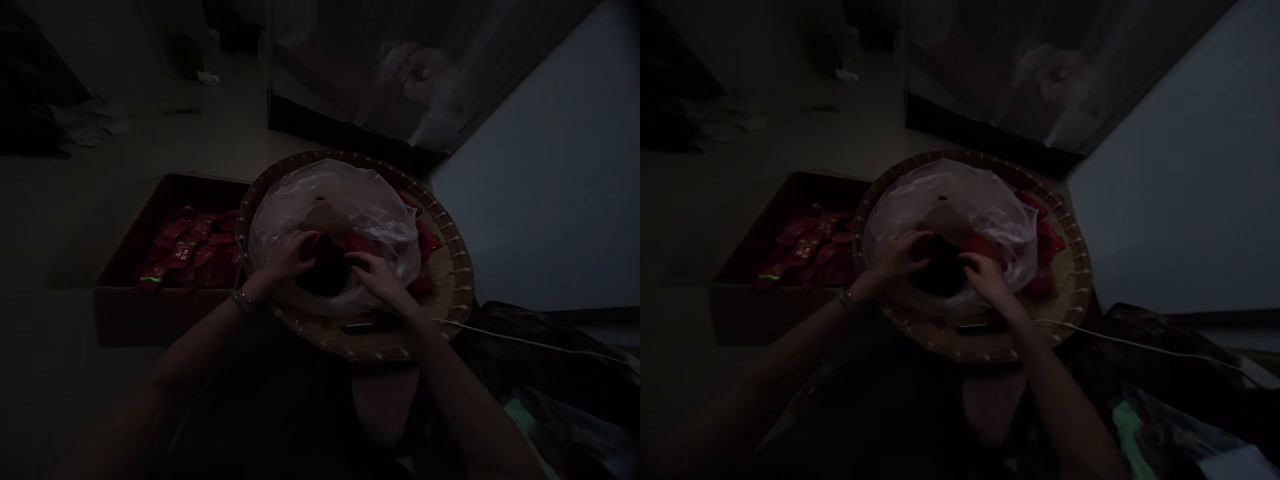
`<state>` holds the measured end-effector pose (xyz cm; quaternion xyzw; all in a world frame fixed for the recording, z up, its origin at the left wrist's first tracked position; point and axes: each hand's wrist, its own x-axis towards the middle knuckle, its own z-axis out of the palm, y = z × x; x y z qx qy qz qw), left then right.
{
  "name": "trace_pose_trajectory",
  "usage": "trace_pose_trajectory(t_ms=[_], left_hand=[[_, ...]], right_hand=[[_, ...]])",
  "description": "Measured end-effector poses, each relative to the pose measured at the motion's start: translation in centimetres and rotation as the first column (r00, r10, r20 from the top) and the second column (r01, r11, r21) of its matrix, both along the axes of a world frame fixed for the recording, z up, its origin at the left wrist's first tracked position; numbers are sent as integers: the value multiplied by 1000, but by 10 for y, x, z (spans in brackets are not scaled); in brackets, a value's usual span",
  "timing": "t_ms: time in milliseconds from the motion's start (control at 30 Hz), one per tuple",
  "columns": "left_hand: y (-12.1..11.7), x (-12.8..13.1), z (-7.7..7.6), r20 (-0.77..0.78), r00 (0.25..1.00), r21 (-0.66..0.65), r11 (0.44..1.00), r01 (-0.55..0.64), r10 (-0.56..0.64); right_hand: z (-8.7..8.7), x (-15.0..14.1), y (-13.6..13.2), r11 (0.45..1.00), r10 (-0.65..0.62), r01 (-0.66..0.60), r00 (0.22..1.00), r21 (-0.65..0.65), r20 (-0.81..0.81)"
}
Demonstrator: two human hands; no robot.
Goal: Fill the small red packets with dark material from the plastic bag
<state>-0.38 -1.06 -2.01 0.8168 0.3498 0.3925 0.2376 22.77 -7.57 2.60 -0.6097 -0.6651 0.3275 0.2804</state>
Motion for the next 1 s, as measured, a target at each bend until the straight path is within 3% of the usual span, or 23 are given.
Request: trace_pose_trajectory(t_ms=[167,267,667,1000], left_hand=[[3,-1,-4,59,996,-43,997,-61,63],[3,0,-6,75,994,-71,995,-72,77],[4,0,-8,97,994,-70,996,-47,53],[3,-1,-4,56,996,-68,995,-66,70]], right_hand=[[-40,8,-13,995,92,-96,963,5,253],[-49,5,-12,989,143,-146,943,-12,299],[-42,-25,-14,976,218,-196,905,-97,366],[-42,-55,-11,979,202,-163,789,-119,580]])
